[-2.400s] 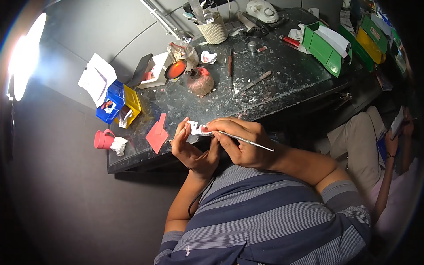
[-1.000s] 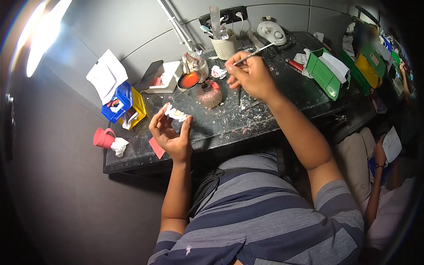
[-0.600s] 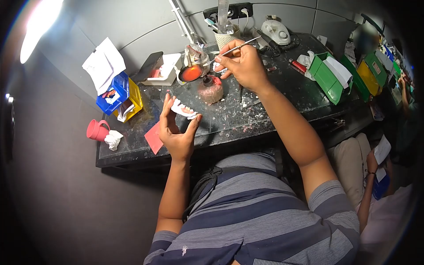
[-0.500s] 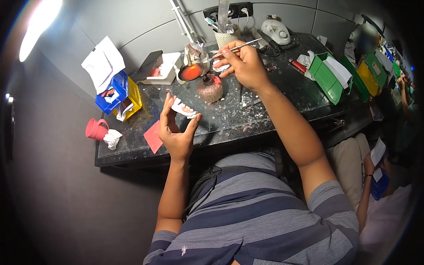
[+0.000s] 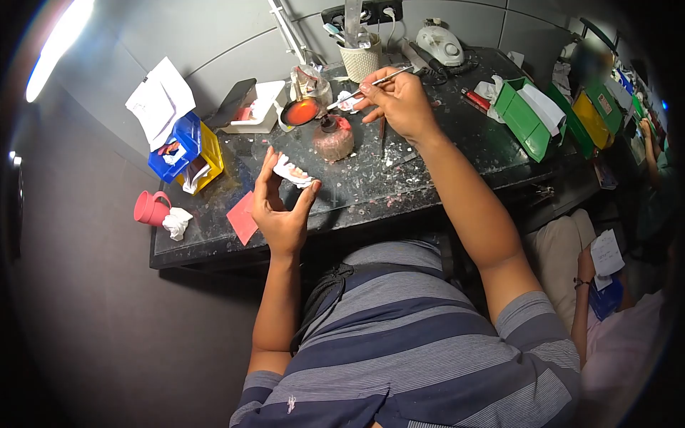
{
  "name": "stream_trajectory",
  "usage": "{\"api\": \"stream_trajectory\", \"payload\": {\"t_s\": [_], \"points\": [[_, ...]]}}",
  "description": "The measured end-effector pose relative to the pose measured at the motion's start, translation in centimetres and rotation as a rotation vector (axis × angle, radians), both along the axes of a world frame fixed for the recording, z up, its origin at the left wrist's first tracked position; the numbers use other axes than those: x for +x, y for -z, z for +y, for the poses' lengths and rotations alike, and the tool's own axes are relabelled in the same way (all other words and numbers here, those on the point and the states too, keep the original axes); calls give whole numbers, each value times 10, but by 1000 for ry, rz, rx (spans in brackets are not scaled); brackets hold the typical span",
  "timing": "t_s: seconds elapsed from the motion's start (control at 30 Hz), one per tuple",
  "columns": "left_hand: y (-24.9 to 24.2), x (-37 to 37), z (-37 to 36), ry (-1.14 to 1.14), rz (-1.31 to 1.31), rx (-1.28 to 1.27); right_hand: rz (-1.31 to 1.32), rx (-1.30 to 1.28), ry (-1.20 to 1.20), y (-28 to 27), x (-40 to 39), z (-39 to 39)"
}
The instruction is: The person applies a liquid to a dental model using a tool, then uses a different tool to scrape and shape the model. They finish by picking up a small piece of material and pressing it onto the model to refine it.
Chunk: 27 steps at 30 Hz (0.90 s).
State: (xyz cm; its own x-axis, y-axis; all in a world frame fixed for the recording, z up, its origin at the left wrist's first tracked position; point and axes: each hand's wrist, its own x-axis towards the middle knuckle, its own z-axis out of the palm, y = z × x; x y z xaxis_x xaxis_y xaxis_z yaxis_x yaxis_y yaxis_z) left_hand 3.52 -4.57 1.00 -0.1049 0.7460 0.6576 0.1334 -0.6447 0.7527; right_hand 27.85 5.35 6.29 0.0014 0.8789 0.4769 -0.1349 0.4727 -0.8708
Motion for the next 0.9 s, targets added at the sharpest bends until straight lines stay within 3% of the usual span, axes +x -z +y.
{"api": "stream_trajectory", "payload": {"t_s": [0.07, 0.4, 0.63, 0.9], "points": [[0, 0, -1, 17, 5, -23, -25, -105, -35, -1, 0, -2], [7, -3, 2, 38, 5, -6, -67, -84, -37, 0, 0, -5], [3, -5, 2, 18, 122, 66, 1, 76, -62, -1, -4, -3], [3, -3, 1, 84, 45, 48, -106, 119, -29, 1, -16, -3]]}}
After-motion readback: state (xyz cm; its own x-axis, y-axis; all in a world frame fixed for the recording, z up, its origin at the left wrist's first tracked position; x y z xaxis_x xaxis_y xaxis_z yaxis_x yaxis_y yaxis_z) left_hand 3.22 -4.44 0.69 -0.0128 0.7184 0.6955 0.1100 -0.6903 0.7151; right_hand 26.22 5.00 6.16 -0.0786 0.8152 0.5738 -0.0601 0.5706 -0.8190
